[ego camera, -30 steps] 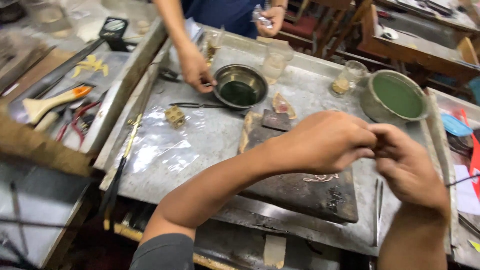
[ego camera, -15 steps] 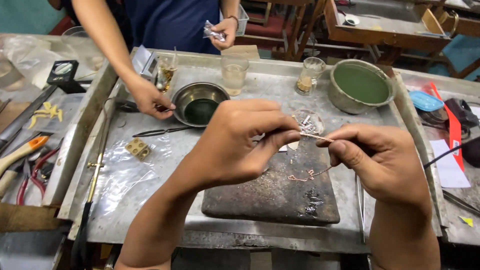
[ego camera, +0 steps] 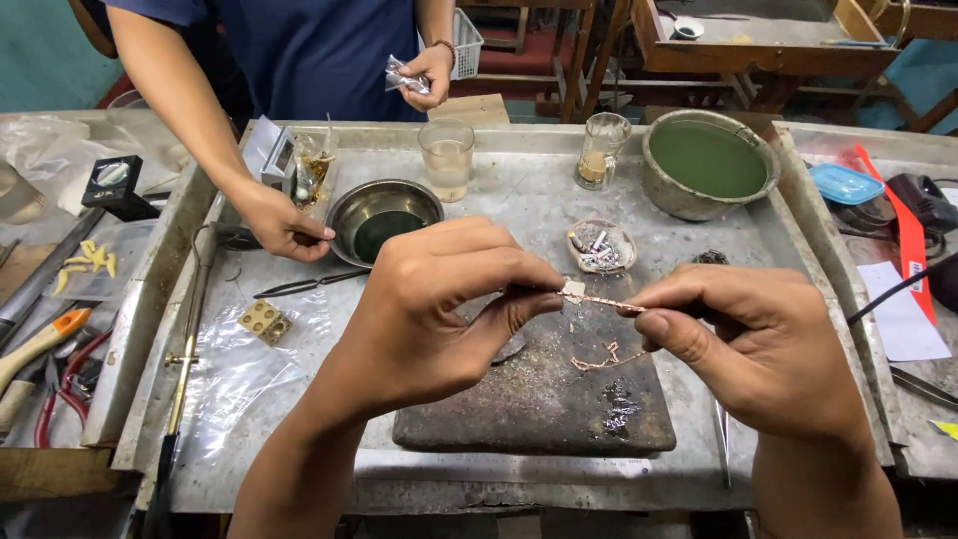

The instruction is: Soldering small metal jewelry components together using a torch and tweezers on a soldering block.

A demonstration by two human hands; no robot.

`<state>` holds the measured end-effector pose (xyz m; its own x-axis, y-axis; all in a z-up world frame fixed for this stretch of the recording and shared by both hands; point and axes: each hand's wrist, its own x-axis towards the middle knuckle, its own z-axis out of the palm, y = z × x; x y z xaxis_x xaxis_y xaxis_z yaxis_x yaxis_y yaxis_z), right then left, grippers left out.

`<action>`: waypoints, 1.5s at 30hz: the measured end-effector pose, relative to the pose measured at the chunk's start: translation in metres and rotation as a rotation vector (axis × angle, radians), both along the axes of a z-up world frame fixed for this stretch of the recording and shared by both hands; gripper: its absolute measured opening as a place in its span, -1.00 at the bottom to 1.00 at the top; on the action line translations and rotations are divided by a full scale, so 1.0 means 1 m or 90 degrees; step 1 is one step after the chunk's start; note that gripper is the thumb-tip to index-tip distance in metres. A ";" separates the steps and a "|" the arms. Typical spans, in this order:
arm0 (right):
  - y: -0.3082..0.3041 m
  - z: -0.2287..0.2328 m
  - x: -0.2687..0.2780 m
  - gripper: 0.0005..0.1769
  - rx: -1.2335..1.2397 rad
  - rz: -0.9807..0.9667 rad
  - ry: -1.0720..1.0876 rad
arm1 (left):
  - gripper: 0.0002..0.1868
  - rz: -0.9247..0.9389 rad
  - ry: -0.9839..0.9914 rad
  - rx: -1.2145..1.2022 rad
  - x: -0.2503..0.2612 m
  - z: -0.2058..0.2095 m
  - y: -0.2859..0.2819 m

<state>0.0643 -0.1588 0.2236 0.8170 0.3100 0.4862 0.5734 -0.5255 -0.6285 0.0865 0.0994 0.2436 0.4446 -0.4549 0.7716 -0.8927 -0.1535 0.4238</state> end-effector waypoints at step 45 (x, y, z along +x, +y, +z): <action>0.001 -0.003 -0.006 -0.89 0.036 -0.033 -0.044 | -0.95 0.005 0.020 -0.015 -0.007 0.004 0.006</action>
